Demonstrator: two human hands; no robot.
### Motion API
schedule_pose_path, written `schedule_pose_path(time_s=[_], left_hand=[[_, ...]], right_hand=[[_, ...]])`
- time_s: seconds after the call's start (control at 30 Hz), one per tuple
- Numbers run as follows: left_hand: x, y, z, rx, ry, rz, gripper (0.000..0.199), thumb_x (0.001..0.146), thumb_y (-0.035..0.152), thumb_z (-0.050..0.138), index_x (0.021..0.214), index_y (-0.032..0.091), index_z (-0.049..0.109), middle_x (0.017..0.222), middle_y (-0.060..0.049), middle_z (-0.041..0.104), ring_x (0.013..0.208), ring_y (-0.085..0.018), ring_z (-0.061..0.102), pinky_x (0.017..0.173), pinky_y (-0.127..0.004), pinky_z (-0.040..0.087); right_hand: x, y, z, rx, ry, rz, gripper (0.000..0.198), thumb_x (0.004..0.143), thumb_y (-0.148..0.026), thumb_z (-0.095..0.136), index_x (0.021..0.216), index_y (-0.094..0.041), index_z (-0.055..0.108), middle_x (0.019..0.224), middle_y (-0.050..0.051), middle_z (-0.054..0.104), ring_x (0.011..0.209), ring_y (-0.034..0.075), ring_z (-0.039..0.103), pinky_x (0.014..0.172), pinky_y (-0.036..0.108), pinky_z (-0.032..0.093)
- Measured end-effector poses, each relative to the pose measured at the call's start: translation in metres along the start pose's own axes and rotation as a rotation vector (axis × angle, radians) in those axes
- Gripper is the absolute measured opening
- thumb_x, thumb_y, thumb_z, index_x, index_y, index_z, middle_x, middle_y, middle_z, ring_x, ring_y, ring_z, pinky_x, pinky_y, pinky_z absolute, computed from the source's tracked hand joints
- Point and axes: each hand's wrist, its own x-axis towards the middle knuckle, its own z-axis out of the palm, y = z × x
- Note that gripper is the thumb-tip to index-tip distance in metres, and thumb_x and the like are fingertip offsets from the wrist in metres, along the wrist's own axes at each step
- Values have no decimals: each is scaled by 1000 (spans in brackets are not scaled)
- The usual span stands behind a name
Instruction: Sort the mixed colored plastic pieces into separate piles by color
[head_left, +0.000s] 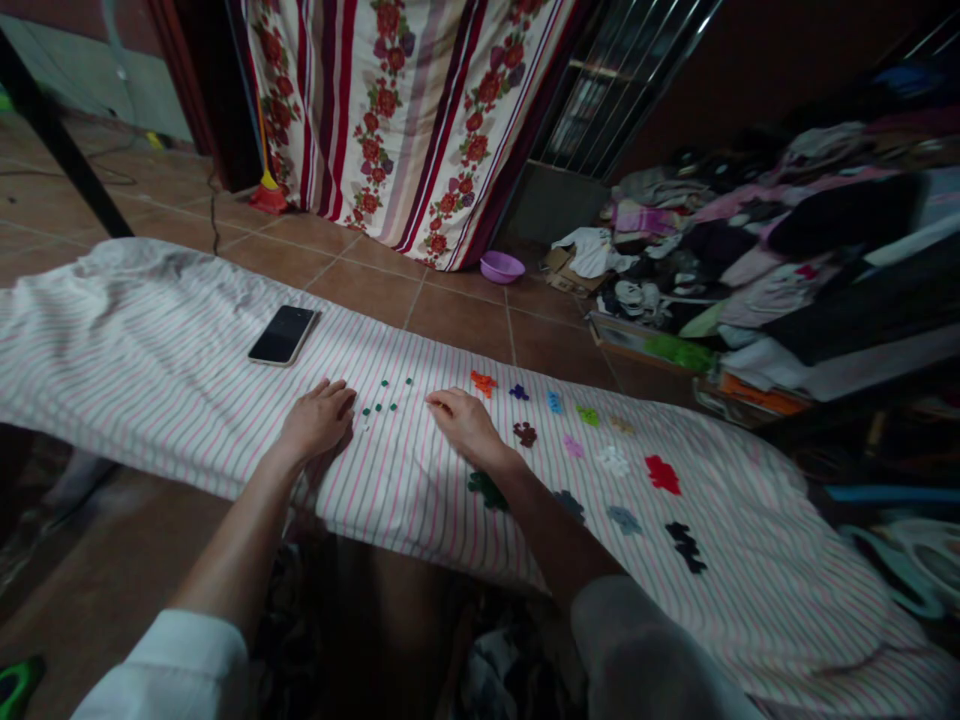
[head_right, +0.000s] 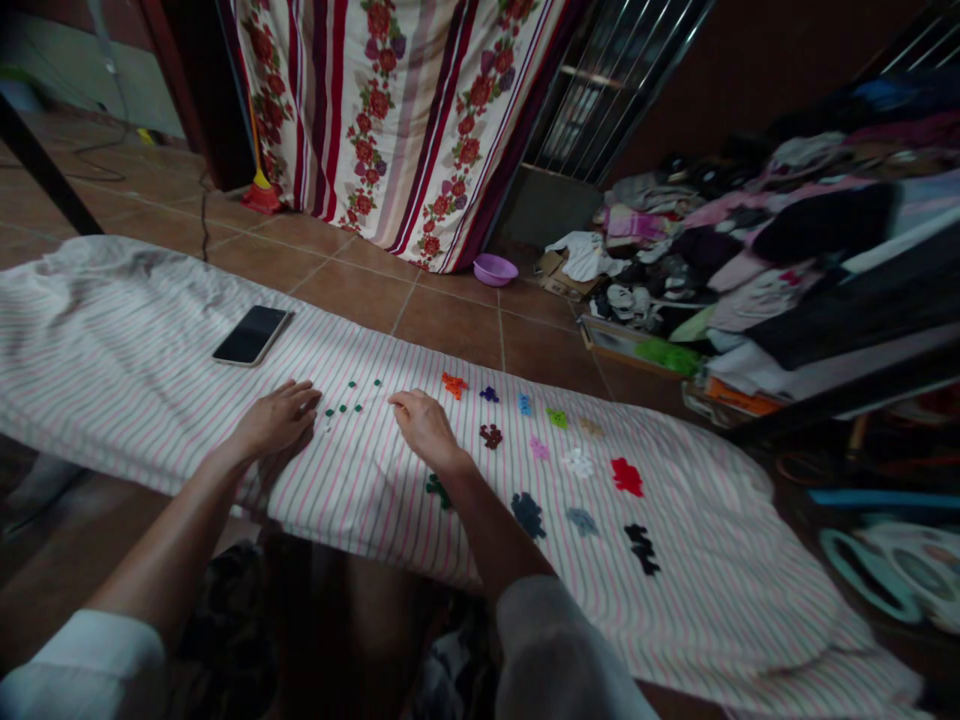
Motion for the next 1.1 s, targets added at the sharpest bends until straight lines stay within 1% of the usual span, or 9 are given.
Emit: schedule_pose_path(time_s=[0.13,0.23,0.43,0.57,0.67,0.8,0.9,1.0,1.1], left_hand=[[0,0,-1,-14,26,-1,39,88,27,44,124,24,59,142,-6,52,137,-27,42,111,-44,40],[0,0,0,-18,38,3,39,88,26,45,124,24,59,142,-5,52,136,-26,43,112,-42,39],[0,-2,1,-23,40,13,39,89,27,44,124,25,59,142,-4,53,137,-26,42,112,-42,39],[0,-1,0,-11,23,8,40,89,28,42,126,23,58,143,-5,52,137,-26,42,112,-42,39],[-1,-1,-1,-11,14,10,41,89,28,40,126,22,58,143,-5,52,137,-26,42,111,-42,38],[-1,0,-3,9,-5,8,41,90,29,39,126,22,57,143,-5,51,137,-25,41,112,-40,37],[-1,2,-5,16,-21,-5,42,90,30,39,127,20,56,144,-7,50,138,-27,39,113,-41,37],[-2,3,-6,15,-21,-6,42,90,29,40,126,20,57,144,-8,50,138,-27,39,112,-42,37],[-2,3,-6,22,-25,1,42,90,29,39,127,19,57,144,-8,50,138,-27,40,113,-41,37]], right_hand=[[11,-25,25,-37,-85,-32,28,89,-11,50,106,-21,70,107,6,66,99,15,61,88,27,45],[17,-37,37,-101,-149,-37,30,91,-13,48,110,-22,69,110,6,65,101,16,60,88,27,45],[23,-48,42,-203,-190,3,27,93,-14,45,103,-20,69,106,9,65,98,18,60,85,28,45],[15,-44,31,-139,-124,-22,28,89,-9,47,104,-20,67,106,7,65,99,18,60,87,28,45],[0,-32,12,-37,-23,-15,30,84,-7,47,102,-20,67,102,6,67,96,17,61,88,29,46],[-32,-4,-19,94,130,85,28,80,-12,49,101,-19,66,95,5,69,83,16,64,81,30,50],[-61,18,-35,119,195,161,26,79,-18,50,98,-19,67,93,6,70,79,17,65,77,32,52],[-88,31,-39,114,216,197,25,79,-22,50,97,-20,67,90,6,70,77,17,65,76,33,54],[-108,30,-36,66,217,164,25,80,-22,48,97,-20,67,93,7,71,85,20,66,82,36,52]])
